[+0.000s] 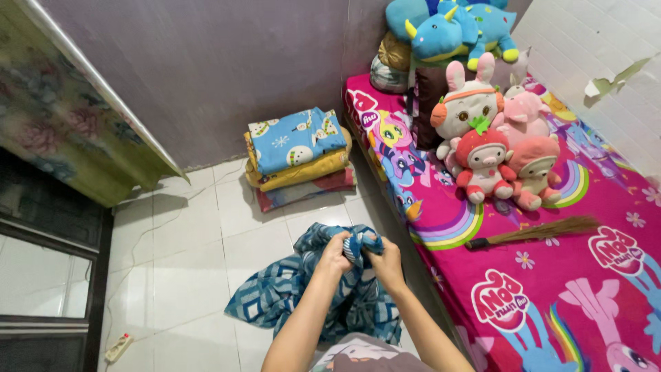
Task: The person folds two blankets by hand and stacks them on top of a yellow pillow on the floor.
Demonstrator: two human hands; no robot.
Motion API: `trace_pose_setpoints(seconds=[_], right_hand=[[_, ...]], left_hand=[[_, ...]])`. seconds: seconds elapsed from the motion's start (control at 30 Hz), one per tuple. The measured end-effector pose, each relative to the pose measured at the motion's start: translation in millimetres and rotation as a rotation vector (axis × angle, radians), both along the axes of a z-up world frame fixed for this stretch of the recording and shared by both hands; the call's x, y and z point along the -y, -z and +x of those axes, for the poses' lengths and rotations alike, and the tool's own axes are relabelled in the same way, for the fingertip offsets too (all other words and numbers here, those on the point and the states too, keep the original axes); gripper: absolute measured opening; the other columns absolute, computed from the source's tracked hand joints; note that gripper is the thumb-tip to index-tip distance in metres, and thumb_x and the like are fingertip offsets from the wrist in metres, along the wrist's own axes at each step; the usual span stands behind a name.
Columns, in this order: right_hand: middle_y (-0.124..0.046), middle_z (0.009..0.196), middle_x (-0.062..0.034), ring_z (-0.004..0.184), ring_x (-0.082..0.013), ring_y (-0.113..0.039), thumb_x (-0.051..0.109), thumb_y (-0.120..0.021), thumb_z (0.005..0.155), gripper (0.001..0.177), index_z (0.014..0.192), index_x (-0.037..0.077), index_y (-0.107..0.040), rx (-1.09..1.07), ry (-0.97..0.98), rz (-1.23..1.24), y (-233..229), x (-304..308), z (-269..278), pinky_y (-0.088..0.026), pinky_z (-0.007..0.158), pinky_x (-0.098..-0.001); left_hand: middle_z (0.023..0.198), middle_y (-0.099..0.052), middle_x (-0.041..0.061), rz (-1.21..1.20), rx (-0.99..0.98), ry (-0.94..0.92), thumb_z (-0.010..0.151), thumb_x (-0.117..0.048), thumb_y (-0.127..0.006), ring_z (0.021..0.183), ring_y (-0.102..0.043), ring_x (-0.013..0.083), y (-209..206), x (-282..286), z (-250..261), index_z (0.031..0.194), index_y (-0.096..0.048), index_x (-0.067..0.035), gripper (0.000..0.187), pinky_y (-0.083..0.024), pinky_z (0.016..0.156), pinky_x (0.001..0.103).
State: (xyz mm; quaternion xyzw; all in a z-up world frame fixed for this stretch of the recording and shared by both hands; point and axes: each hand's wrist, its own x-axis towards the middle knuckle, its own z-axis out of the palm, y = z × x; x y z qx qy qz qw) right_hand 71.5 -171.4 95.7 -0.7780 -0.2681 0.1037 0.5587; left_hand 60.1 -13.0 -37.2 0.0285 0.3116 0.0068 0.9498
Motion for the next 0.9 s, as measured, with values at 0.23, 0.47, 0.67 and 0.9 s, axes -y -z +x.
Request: trace_pose_setpoints(seconds=[0.23, 0.47, 0.67, 0.9], right_hand=[[-0.071, 0.088, -0.0066, 0.076, -0.0132, -0.067, -0.004, -0.080, 0.077, 0.024, 0.097, 0.001, -0.068, -0.645, 0.044, 0.365, 30, 18, 6, -0.055, 0.070, -0.0275], [-0.073, 0.088, -0.0028, 0.078, -0.0093, -0.066, 0.006, -0.080, 0.085, 0.018, 0.098, -0.004, -0.073, -0.605, 0.117, 0.442, 12, 10, 1, -0.052, 0.072, -0.0252], [-0.075, 0.096, 0.0021, 0.086, -0.0036, -0.067, 0.013, -0.077, 0.083, 0.030, 0.112, 0.006, -0.072, -0.473, -0.031, 0.382, -26, 14, -32, -0.053, 0.078, -0.0207], [-0.076, 0.088, -0.0013, 0.081, -0.0050, -0.068, 0.001, -0.062, 0.092, 0.017, 0.105, 0.001, -0.073, 0.077, 0.013, 0.227, -5, 18, -36, -0.055, 0.071, -0.0237]], left_hand=[[0.077, -0.069, 0.010, -0.001, -0.076, -0.063, 0.083, -0.009, -0.058, 0.069, -0.070, 0.0254, 15, 2, -13, 0.082, -0.062, -0.003, 0.007, -0.063, 0.070, 0.039], [0.078, -0.068, 0.006, -0.024, -0.017, -0.045, 0.088, -0.006, -0.063, 0.068, -0.070, 0.0214, 18, 23, -13, 0.083, -0.063, -0.005, 0.005, -0.061, 0.067, 0.035], [0.086, -0.071, 0.007, 0.056, -0.052, -0.103, 0.091, -0.011, -0.057, 0.079, -0.071, 0.0204, -35, 34, -20, 0.092, -0.066, -0.003, 0.012, -0.060, 0.077, 0.034], [0.096, -0.071, 0.012, -0.046, 0.023, -0.115, 0.096, -0.014, -0.065, 0.084, -0.071, 0.0237, 12, 49, -13, 0.103, -0.064, 0.000, 0.016, -0.060, 0.078, 0.034]])
